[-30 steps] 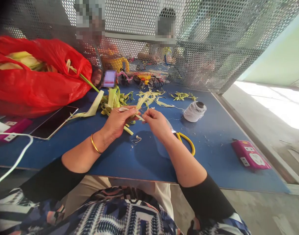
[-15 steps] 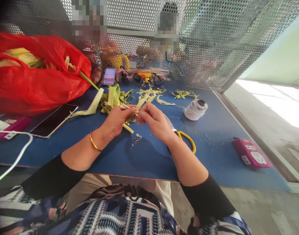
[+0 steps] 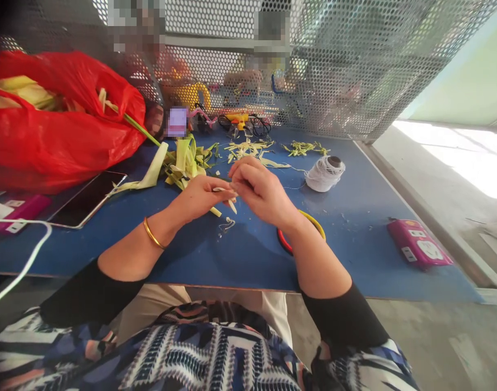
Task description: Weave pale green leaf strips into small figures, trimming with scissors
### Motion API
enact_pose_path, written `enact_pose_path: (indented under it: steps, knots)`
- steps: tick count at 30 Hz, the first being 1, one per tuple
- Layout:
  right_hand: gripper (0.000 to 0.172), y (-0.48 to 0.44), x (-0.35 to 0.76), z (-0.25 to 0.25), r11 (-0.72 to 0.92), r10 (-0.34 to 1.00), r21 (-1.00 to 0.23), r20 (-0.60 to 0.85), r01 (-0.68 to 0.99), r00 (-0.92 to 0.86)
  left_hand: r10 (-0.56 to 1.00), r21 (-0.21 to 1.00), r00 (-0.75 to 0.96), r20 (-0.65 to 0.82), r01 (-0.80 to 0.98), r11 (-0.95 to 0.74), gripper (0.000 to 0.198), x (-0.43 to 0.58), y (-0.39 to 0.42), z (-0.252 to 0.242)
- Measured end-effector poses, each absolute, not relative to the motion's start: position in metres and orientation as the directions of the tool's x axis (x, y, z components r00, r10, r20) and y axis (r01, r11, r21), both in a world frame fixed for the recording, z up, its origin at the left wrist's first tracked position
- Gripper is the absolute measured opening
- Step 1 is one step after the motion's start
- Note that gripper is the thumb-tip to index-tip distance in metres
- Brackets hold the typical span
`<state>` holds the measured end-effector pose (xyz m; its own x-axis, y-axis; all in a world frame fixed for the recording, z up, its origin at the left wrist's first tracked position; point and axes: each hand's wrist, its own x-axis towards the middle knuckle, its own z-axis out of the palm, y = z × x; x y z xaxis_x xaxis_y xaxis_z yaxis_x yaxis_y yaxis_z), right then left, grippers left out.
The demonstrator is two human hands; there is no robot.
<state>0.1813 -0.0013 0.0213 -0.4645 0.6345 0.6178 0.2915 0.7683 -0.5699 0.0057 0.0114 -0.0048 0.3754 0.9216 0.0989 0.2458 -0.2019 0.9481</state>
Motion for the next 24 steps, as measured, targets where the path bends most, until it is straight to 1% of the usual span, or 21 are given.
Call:
enact_pose_path:
  steps: [1,3,5,7,9,11,13,15,17,19,21,23,24]
  knots:
    - [0.021,0.000,0.183,0.022,0.779,0.625,-0.547,0.629,0.308,-0.463,0.906,0.937,0.412,0.098,0.268,-0.223,0.016,0.006,0.011,-0.006]
    - [0.021,0.003,0.186,0.023,0.771,0.634,-0.542,0.611,0.335,-0.474,0.874,0.914,0.473,0.108,0.299,-0.274,0.012,0.007,0.010,-0.008]
    - [0.022,0.006,0.189,0.022,0.746,0.661,-0.570,0.569,0.345,-0.489,0.852,0.902,0.512,0.115,0.305,-0.305,0.009,0.009,0.007,-0.009]
    - [0.021,0.010,0.192,0.019,0.690,0.712,-0.631,0.503,0.355,-0.489,0.830,0.908,0.546,0.113,0.283,-0.310,0.017,0.009,0.005,-0.008]
    - [0.018,0.015,0.195,0.016,0.580,0.788,-0.734,0.394,0.353,-0.473,0.807,0.923,0.579,0.117,0.236,-0.304,0.025,0.008,0.003,-0.006]
    - [0.015,0.018,0.197,0.013,0.430,0.856,-0.836,0.257,0.341,-0.449,0.794,0.944,0.592,0.138,0.164,-0.286,0.029,0.008,0.001,-0.003]
    - [0.015,0.020,0.197,0.010,0.290,0.895,-0.898,0.132,0.330,-0.427,0.799,0.962,0.581,0.154,0.098,-0.257,0.029,0.007,-0.001,0.002]
    - [0.016,0.020,0.195,0.008,0.206,0.916,-0.915,0.055,0.348,-0.396,0.820,0.970,0.548,0.165,0.061,-0.236,0.030,0.008,-0.002,0.006]
    - [0.015,0.018,0.193,0.008,0.177,0.922,-0.910,0.019,0.376,-0.387,0.859,0.972,0.480,0.181,0.049,-0.232,0.027,0.008,0.000,0.008]
    - [0.015,0.015,0.195,0.011,0.180,0.906,-0.901,-0.004,0.394,-0.422,0.911,0.972,0.356,0.209,0.030,-0.235,0.023,0.007,0.003,0.008]
    - [0.015,0.012,0.199,0.016,0.189,0.866,-0.901,-0.034,0.390,-0.499,0.953,0.976,0.214,0.215,-0.003,-0.219,0.022,0.006,0.008,0.006]
    - [0.015,0.010,0.205,0.022,0.215,0.818,-0.902,-0.042,0.374,-0.573,0.976,0.983,0.113,0.184,-0.042,-0.181,0.022,0.005,0.013,0.004]
    - [0.015,0.008,0.207,0.025,0.247,0.804,-0.902,-0.013,0.354,-0.594,0.983,0.986,0.086,0.161,-0.053,-0.157,0.021,0.005,0.015,0.003]
